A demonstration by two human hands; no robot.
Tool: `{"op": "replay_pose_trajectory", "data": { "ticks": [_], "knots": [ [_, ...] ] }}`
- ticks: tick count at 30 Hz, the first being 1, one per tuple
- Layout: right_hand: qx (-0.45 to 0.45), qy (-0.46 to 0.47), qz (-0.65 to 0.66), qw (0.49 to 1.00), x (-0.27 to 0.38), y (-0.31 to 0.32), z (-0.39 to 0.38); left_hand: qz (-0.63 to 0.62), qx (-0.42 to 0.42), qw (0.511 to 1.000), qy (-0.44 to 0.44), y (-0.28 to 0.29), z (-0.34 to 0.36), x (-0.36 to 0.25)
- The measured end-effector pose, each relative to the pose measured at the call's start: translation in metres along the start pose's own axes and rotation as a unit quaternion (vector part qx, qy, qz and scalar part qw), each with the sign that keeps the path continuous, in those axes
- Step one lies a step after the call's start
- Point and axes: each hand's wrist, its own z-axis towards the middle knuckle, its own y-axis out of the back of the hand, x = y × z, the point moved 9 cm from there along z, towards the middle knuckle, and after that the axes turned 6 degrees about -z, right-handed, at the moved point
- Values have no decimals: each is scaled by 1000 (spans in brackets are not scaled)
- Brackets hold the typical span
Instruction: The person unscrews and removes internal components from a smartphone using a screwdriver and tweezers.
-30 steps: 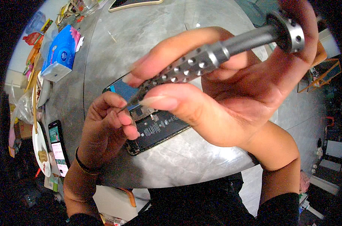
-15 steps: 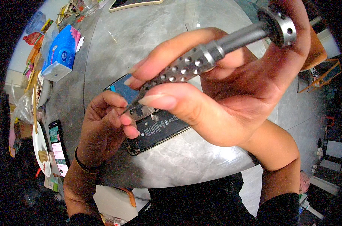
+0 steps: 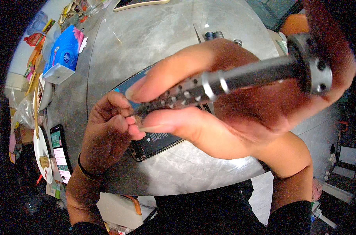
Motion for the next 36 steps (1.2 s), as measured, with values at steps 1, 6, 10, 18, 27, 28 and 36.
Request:
{"op": "replay_pose_trajectory", "data": {
  "ticks": [1, 6, 10, 18, 27, 28, 36],
  "knots": [
    [-23, 1, 15, 1000, 4, 2, 3, -5, -6, 1000, 3, 0, 0, 1],
    [-118, 19, 84, 989, 15, 0, 16, 8, 1, 1000, -13, 0, 1, -2],
    [-103, 41, 79, 991, -4, 6, -1, -16, 20, 1000, 1, -4, 1, 1],
    [-100, 65, 88, 989, -5, 2, -7, -51, 29, 998, 26, -5, -1, 6],
    [-118, 60, 73, 988, 13, 1, 6, -51, 11, 998, 38, -2, -3, 7],
    [-119, 60, 74, 988, 16, 0, 8, -52, 10, 998, 38, -2, -3, 8],
    [-110, 39, 76, 990, -2, 2, -4, -46, 1, 998, 44, -3, -2, 7]
  ]
}}
